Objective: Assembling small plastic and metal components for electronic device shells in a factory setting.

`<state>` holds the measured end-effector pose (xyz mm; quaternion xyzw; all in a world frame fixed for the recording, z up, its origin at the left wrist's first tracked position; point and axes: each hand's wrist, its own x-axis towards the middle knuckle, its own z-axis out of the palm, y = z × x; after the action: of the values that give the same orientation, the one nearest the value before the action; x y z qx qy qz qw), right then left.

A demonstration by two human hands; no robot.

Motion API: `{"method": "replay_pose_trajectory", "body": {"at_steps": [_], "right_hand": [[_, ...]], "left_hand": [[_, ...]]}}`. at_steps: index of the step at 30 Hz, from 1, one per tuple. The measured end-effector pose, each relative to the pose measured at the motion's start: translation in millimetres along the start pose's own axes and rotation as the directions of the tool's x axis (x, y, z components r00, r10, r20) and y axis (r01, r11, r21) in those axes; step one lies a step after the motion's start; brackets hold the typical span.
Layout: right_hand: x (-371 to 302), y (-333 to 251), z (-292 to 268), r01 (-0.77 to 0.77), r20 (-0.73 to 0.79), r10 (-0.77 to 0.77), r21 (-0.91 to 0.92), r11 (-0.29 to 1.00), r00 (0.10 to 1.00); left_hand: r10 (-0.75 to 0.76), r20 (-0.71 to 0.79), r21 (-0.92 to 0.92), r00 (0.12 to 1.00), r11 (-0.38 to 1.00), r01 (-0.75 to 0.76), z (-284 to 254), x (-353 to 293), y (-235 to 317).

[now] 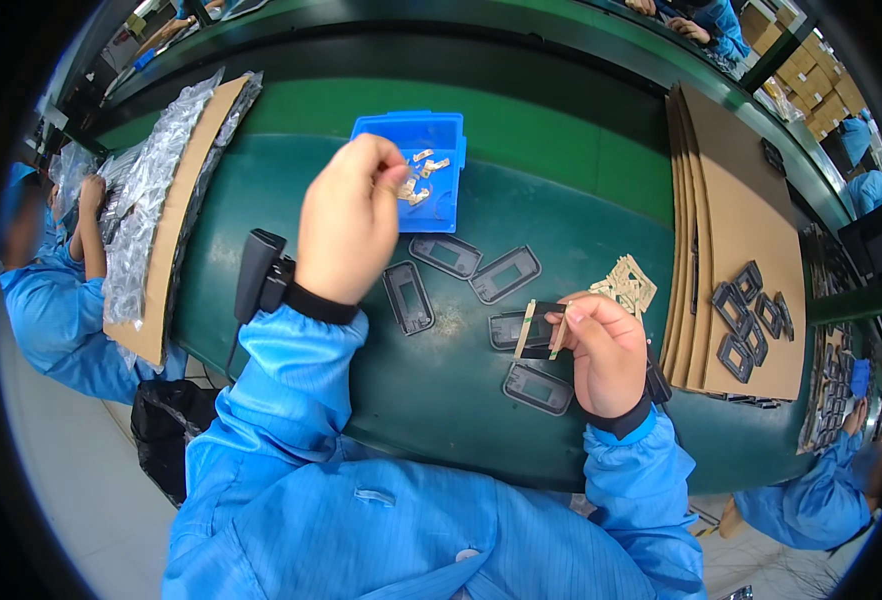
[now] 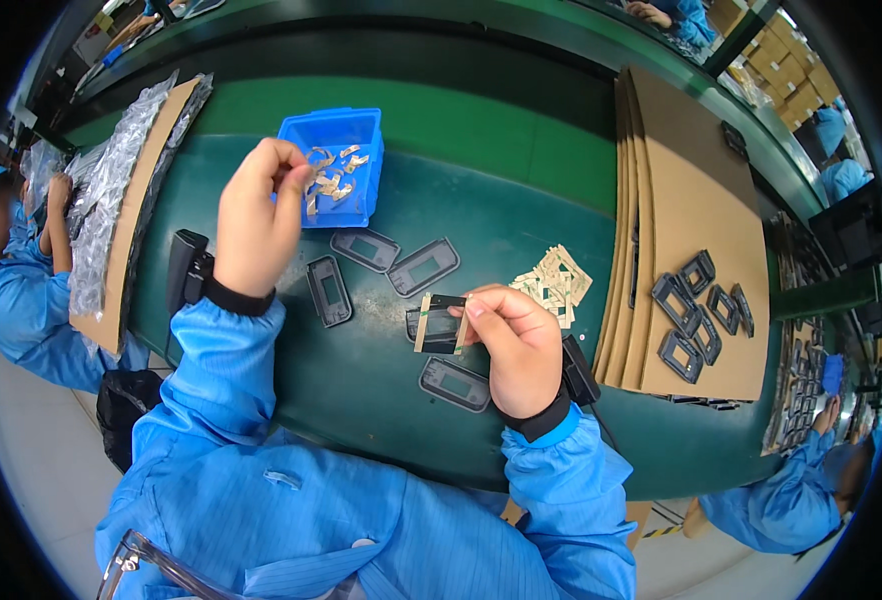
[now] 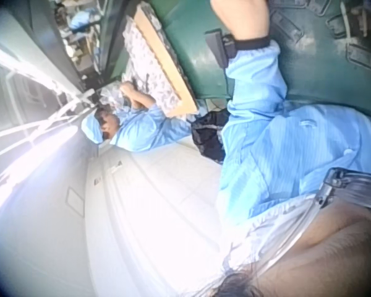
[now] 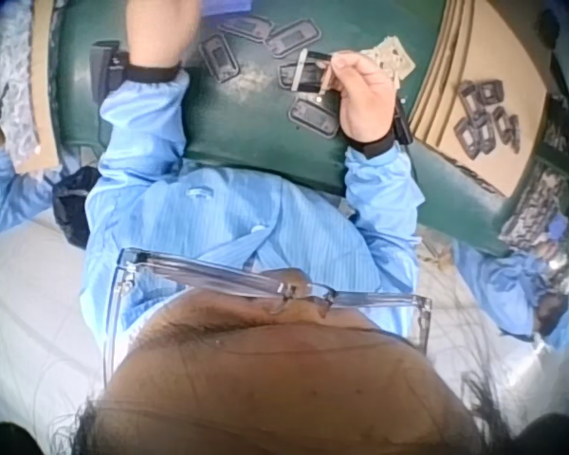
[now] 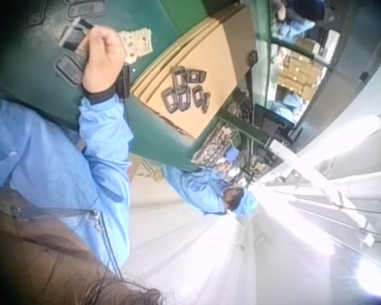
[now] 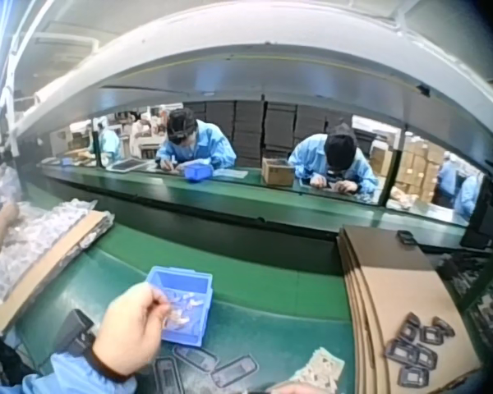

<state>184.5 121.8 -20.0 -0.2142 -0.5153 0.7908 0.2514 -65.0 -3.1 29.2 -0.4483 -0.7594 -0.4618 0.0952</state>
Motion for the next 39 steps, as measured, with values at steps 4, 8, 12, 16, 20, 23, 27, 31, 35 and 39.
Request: {"method": "replay_pose_trajectory", "body": {"at_steps": [4,8,12,16,20,23,27,31,35,39], "right_hand": [[0,0,2,0.003,0.010,-0.003,-0.015,1.000,1.000],[0,-2,1,0.019,0.026,-0.018,-0.045,0.999,1.000],[0,1,4,0.117,0.026,-0.115,-0.107,0.987,0.993],[-1,-5,10,0.161,0.050,-0.155,-0.171,0.972,0.987],[-4,-5,7,0.142,0.089,-0.126,-0.218,0.966,0.988],[-3,-6,5,0.158,0.127,-0.131,-0.234,0.959,0.983],[1,-9,1,0.117,0.210,-0.108,-0.029,0.993,0.972],[4,-9,-8,-0.033,0.366,-0.038,0.184,0.982,0.930],[5,-7,-13,0.036,0.398,-0.093,0.148,0.988,0.913],[3,-9,-11,0.193,0.332,-0.174,-0.025,0.981,0.927]], "left_hand": [[0.000,0.022,0.187,1.000,0.982,-0.004,-1,4,-31],[0.032,0.010,0.187,0.999,0.982,-0.033,1,3,-28],[0.096,0.201,-0.194,0.975,0.979,-0.056,2,-7,4],[0.130,0.588,-0.466,0.798,0.861,0.204,14,-31,34],[0.220,0.609,-0.444,0.762,0.890,0.099,16,-35,38],[0.196,0.641,-0.444,0.742,0.883,0.150,12,-34,39],[0.197,0.557,-0.605,0.806,0.762,0.231,12,-34,33],[0.229,0.572,-0.741,0.787,0.555,0.378,13,-34,30],[0.294,0.533,-0.766,0.793,0.565,0.306,16,-32,26],[0.305,0.536,-0.764,0.787,0.571,0.299,17,-32,24]]}}
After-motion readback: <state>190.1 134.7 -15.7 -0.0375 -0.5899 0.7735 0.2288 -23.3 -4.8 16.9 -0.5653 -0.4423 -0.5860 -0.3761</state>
